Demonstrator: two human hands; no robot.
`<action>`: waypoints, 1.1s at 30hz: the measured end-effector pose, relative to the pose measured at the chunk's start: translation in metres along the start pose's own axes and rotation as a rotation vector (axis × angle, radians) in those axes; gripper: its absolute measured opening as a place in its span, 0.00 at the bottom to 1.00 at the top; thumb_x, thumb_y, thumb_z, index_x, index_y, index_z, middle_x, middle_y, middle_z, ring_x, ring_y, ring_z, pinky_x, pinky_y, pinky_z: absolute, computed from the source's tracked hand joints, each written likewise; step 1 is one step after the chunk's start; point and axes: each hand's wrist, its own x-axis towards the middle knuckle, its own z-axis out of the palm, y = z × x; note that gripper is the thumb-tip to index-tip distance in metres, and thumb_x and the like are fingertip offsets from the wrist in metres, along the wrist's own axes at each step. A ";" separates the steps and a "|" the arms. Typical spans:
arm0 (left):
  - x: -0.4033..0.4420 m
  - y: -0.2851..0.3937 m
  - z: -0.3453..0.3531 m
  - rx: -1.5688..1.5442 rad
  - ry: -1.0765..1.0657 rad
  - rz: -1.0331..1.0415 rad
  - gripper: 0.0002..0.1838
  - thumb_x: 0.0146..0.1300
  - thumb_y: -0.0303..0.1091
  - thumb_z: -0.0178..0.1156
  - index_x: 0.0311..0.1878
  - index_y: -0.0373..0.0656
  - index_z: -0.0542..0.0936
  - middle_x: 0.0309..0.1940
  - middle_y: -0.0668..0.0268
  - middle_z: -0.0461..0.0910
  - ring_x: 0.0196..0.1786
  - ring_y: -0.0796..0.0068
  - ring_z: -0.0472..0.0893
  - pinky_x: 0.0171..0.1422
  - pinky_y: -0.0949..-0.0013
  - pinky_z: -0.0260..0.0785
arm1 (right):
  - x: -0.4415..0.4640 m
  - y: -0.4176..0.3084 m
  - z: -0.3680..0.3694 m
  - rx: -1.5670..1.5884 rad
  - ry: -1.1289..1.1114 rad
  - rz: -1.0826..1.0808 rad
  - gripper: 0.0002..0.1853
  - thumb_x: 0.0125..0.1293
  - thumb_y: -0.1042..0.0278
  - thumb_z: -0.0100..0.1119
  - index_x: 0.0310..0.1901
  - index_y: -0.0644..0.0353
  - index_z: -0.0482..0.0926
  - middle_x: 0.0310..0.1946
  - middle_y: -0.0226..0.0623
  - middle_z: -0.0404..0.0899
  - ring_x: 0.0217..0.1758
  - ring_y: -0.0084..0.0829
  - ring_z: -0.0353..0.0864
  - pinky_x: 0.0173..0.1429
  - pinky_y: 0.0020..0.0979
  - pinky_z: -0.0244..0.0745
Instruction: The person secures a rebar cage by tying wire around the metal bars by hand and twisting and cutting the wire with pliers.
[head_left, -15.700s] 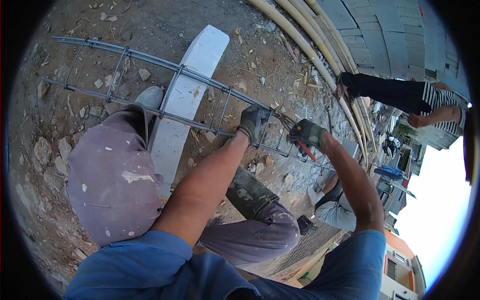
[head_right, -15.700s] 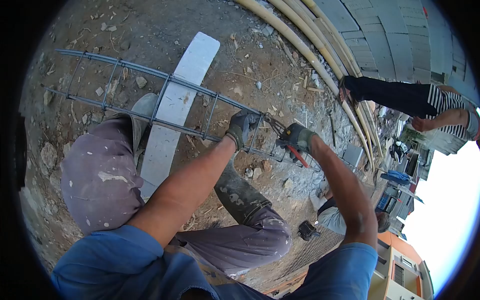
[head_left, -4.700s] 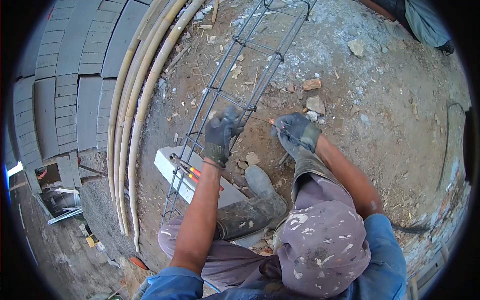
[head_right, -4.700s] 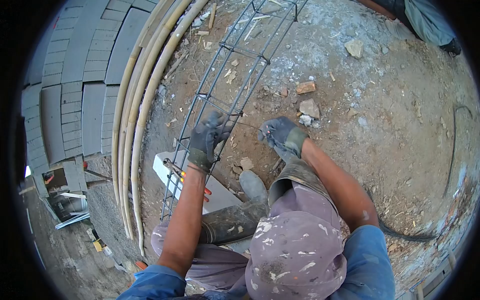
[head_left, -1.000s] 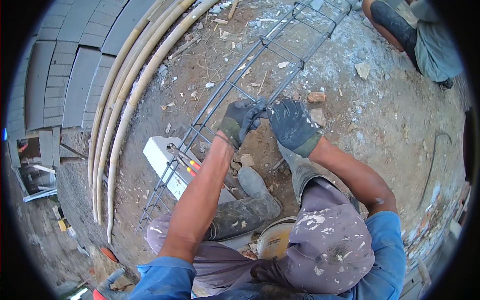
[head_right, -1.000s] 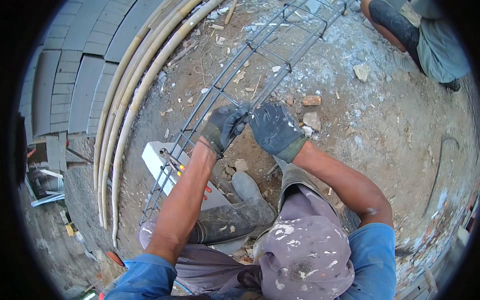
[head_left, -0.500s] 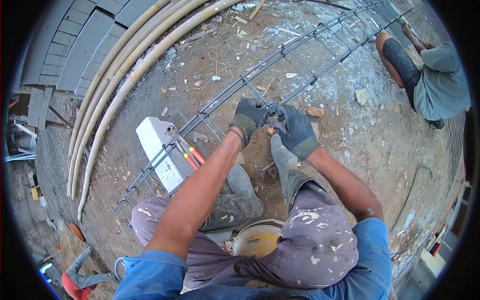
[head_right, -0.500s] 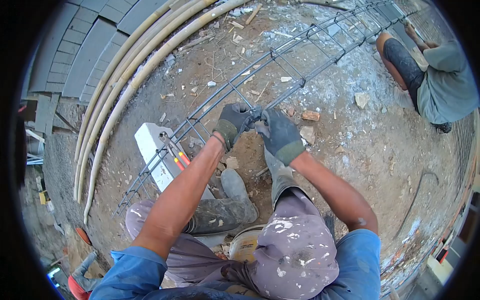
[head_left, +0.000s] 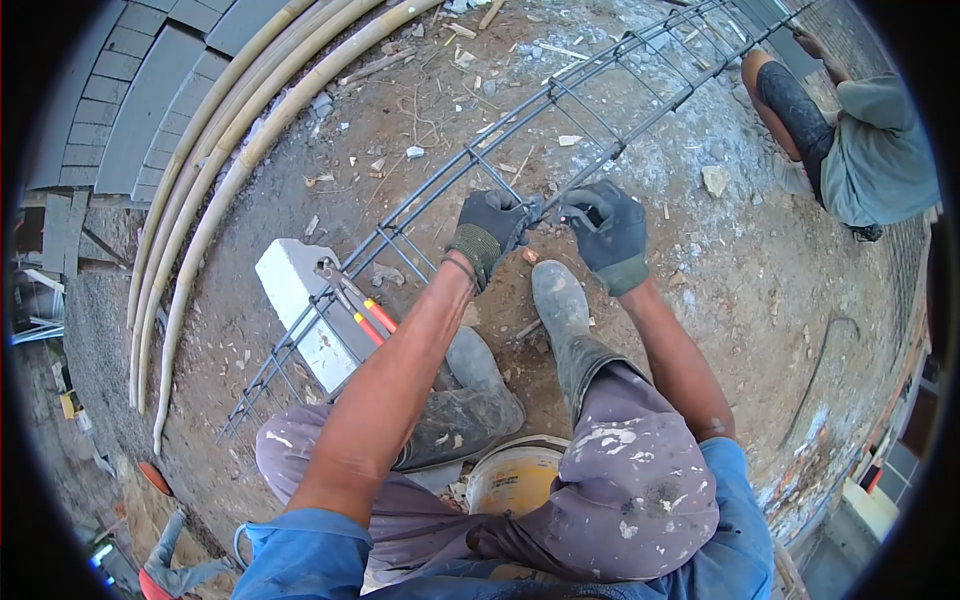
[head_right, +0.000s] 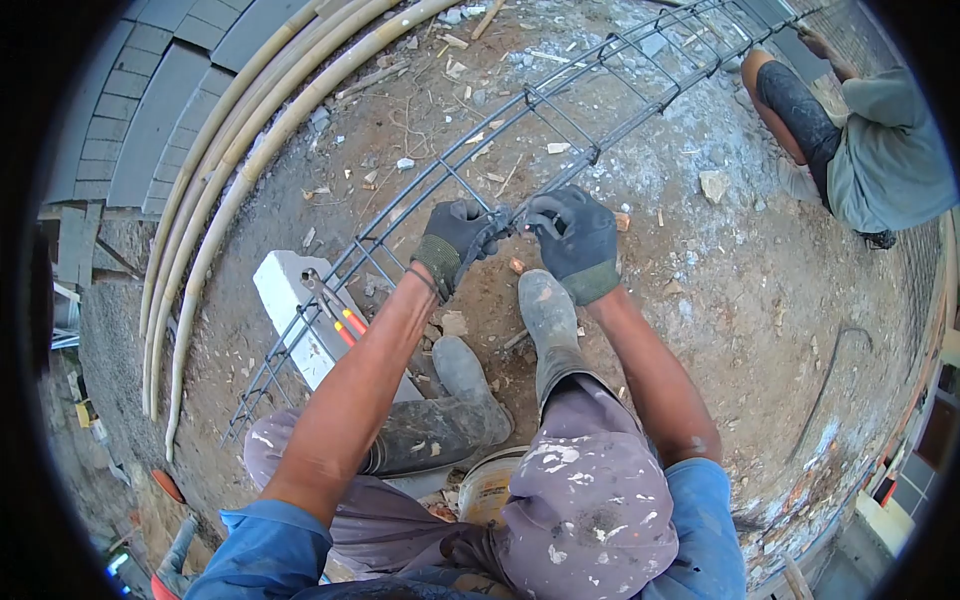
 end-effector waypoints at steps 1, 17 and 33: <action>0.001 -0.002 0.000 -0.002 -0.002 -0.002 0.11 0.60 0.38 0.67 0.27 0.39 0.82 0.19 0.69 0.79 0.18 0.83 0.75 0.20 0.78 0.64 | -0.009 0.006 0.008 -0.001 -0.003 0.002 0.06 0.57 0.75 0.59 0.37 0.57 0.81 0.28 0.37 0.81 0.30 0.35 0.82 0.31 0.33 0.75; 0.008 -0.014 0.004 -0.154 -0.047 0.028 0.11 0.59 0.39 0.68 0.29 0.41 0.84 0.19 0.71 0.78 0.20 0.84 0.73 0.23 0.75 0.67 | 0.022 -0.048 -0.036 0.459 -0.631 0.653 0.08 0.63 0.68 0.57 0.29 0.62 0.79 0.24 0.42 0.80 0.25 0.32 0.79 0.32 0.34 0.73; 0.008 -0.024 0.006 0.290 0.151 0.265 0.20 0.59 0.49 0.61 0.24 0.42 0.84 0.15 0.61 0.80 0.20 0.67 0.81 0.33 0.63 0.73 | 0.021 -0.205 0.211 -0.129 -1.099 -0.081 0.27 0.57 0.60 0.61 0.52 0.71 0.70 0.41 0.57 0.82 0.46 0.50 0.83 0.49 0.43 0.78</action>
